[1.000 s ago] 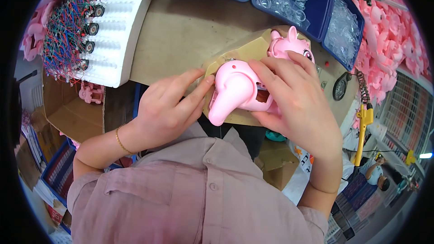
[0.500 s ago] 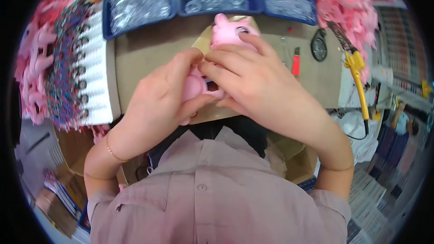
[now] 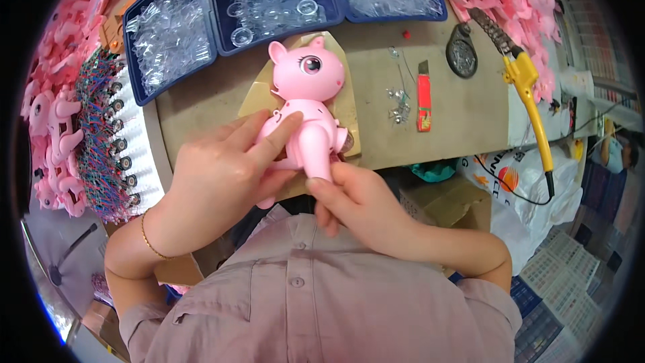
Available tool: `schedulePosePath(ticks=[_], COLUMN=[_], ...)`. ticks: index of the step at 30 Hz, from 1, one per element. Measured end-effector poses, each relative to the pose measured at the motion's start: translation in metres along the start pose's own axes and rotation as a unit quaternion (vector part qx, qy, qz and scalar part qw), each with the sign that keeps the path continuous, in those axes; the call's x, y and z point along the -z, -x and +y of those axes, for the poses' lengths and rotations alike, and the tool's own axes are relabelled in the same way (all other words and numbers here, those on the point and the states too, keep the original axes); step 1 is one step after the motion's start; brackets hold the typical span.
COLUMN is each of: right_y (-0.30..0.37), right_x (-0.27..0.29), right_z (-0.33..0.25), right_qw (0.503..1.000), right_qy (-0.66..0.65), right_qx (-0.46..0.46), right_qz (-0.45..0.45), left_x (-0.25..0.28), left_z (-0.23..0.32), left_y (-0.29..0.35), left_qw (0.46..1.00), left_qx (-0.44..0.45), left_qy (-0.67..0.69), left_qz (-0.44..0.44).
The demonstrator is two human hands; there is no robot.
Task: Assembling plastic toy pony figures by connecting internal electronics and joining body halves using a heat tool.
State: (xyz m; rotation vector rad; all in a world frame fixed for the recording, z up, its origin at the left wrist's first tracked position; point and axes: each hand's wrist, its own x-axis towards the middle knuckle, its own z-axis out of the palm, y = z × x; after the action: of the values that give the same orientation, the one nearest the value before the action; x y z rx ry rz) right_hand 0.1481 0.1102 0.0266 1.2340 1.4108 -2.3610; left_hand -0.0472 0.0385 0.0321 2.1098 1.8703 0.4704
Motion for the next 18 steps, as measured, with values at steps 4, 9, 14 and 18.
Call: schedulePosePath(ticks=[4,9,14,18], right_y=[0.011,-0.081,-0.117,-0.122], right_x=[0.030,0.026,0.018,0.010], right_z=[-0.038,-0.084,-0.100,-0.093], right_qw=[0.958,0.675,0.844,0.837], right_qy=[0.287,0.518,0.450,0.444], right_qx=[-0.014,0.463,0.274,0.298], right_qz=[-0.005,0.247,0.095,0.112], left_x=[-0.006,-0.008,-0.016,-0.017], left_z=[0.004,0.009,0.005,-0.004], left_y=[0.001,-0.001,0.001,0.003], left_qw=[0.999,0.999,0.996,0.998], left_qx=[0.029,0.032,0.044,0.015], left_qy=[-0.030,-0.043,-0.047,-0.055], left_qz=[-0.013,0.000,0.060,0.033])
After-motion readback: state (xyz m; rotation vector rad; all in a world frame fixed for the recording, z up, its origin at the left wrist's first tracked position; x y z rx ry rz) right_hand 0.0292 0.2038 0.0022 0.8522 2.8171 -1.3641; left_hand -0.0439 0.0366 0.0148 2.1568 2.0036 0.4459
